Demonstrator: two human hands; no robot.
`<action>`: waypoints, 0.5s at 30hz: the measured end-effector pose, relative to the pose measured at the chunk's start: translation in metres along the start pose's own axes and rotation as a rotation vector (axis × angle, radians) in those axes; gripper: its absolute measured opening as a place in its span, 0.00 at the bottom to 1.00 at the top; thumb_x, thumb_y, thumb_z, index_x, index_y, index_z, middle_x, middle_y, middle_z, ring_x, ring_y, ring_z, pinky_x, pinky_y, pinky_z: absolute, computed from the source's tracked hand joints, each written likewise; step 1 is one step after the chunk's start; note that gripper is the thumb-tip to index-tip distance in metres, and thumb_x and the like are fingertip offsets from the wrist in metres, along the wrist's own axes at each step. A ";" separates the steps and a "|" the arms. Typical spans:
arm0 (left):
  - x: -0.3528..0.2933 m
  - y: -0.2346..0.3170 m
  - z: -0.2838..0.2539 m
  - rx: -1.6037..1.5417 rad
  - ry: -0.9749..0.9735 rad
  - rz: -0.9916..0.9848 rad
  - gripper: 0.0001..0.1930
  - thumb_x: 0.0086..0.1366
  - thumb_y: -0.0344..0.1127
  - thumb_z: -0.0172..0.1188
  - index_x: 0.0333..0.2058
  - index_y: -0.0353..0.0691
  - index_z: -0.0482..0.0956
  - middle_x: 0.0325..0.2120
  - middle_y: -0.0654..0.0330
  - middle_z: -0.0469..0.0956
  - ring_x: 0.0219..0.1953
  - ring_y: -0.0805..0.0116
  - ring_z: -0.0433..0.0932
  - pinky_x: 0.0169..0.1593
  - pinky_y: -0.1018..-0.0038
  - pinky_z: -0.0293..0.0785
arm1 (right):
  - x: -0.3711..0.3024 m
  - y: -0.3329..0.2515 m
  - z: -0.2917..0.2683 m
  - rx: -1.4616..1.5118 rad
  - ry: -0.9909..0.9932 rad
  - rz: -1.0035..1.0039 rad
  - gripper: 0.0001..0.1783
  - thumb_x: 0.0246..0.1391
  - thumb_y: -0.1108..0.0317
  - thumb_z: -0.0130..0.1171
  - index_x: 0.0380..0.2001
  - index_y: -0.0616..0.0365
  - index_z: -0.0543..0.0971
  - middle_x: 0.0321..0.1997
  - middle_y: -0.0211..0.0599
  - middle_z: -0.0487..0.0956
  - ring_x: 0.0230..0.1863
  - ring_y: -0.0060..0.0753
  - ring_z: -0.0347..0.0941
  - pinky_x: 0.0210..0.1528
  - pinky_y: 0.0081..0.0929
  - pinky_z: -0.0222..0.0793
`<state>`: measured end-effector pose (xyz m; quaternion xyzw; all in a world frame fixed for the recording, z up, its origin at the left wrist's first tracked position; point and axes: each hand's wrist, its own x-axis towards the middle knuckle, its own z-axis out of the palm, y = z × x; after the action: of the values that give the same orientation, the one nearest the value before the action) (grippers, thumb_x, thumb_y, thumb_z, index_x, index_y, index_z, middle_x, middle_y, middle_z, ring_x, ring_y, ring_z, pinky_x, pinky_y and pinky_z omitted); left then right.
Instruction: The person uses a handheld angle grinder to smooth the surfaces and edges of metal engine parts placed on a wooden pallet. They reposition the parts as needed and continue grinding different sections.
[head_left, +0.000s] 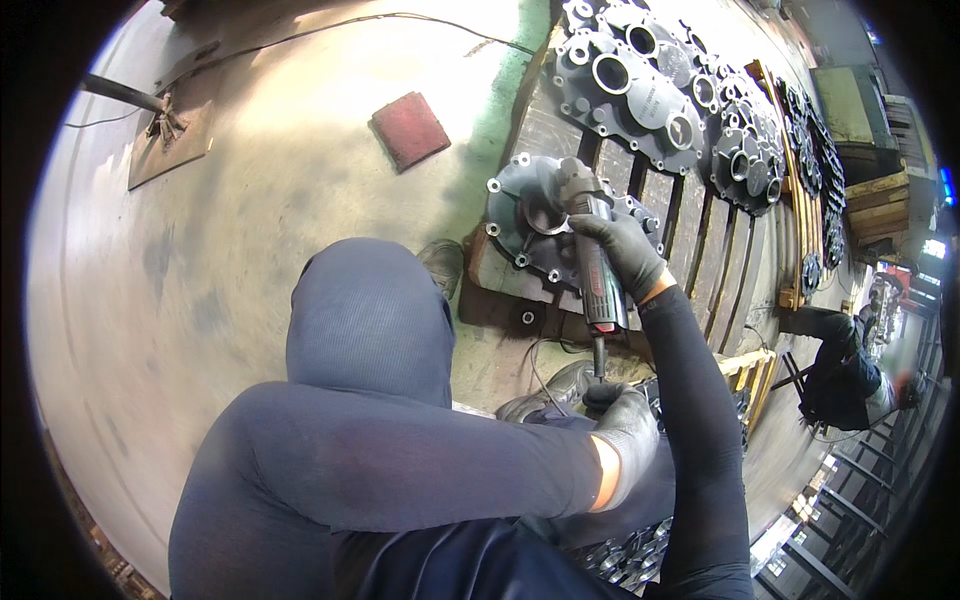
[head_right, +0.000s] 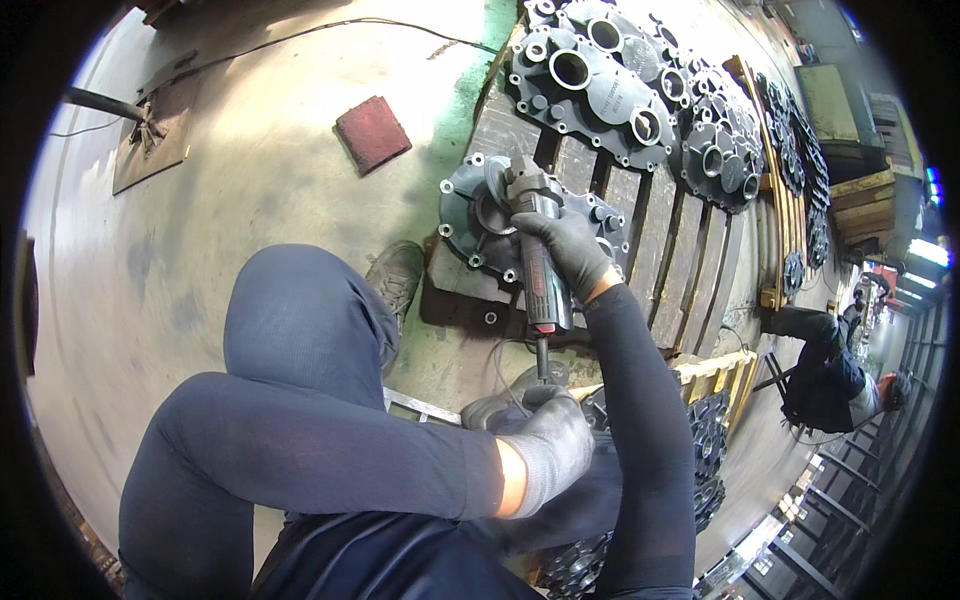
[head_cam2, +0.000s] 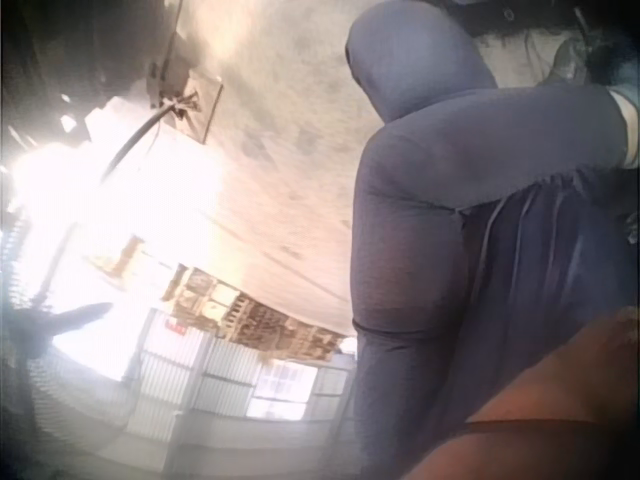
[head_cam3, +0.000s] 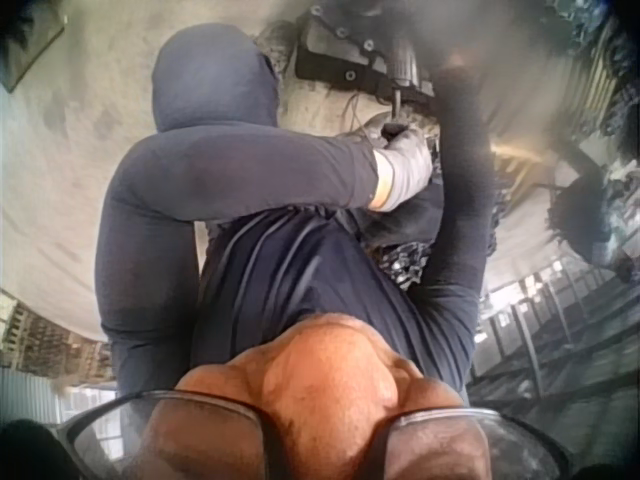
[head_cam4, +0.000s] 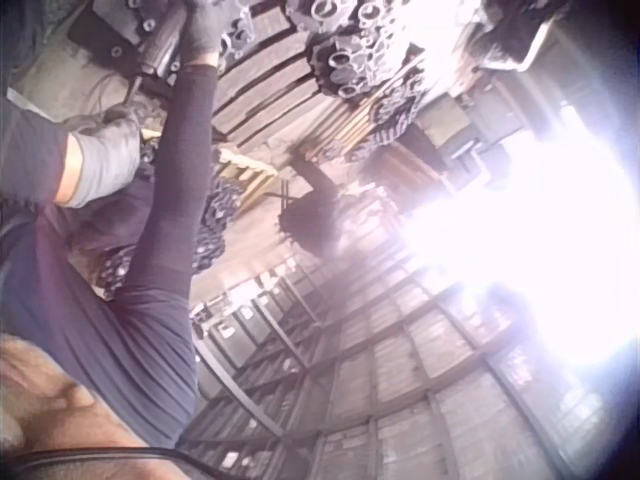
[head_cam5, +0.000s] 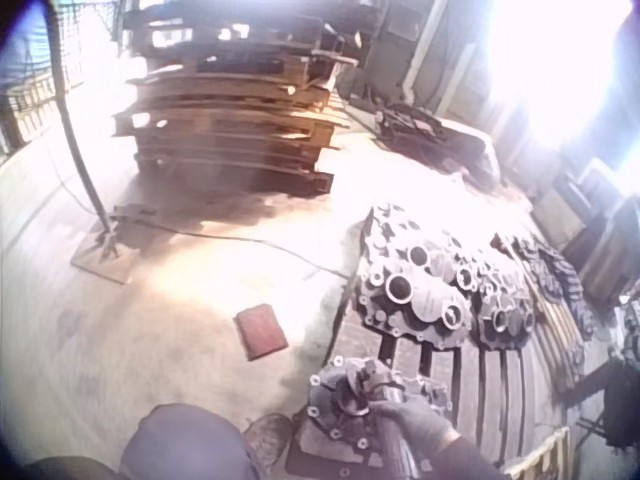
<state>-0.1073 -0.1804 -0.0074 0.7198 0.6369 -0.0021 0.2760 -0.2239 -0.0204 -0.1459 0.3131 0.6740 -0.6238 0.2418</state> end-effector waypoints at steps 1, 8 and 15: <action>-0.004 0.000 0.000 -0.005 -0.001 0.005 0.10 0.62 0.34 0.65 0.39 0.43 0.92 0.40 0.56 0.90 0.36 0.60 0.87 0.40 0.53 0.82 | 0.002 -0.003 0.004 -0.063 0.012 -0.009 0.20 0.59 0.63 0.76 0.46 0.69 0.83 0.35 0.45 0.88 0.29 0.37 0.88 0.32 0.34 0.87; 0.008 0.007 0.029 0.031 0.067 -0.040 0.10 0.58 0.34 0.70 0.38 0.44 0.94 0.34 0.57 0.91 0.35 0.56 0.88 0.39 0.54 0.83 | 0.019 -0.004 0.031 -0.737 -0.001 -0.165 0.38 0.49 0.50 0.78 0.54 0.71 0.84 0.44 0.56 0.89 0.45 0.49 0.89 0.50 0.41 0.83; -0.033 -0.001 0.013 0.166 0.104 0.025 0.06 0.60 0.34 0.69 0.33 0.40 0.90 0.34 0.59 0.89 0.33 0.63 0.85 0.36 0.58 0.81 | -0.036 -0.014 0.037 -1.075 -0.032 -0.107 0.44 0.46 0.48 0.78 0.58 0.72 0.79 0.51 0.67 0.87 0.56 0.64 0.86 0.61 0.47 0.80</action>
<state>-0.1097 -0.2155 -0.0074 0.7471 0.6392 -0.0140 0.1818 -0.2119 -0.0616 -0.1145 0.1009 0.9094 -0.2074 0.3462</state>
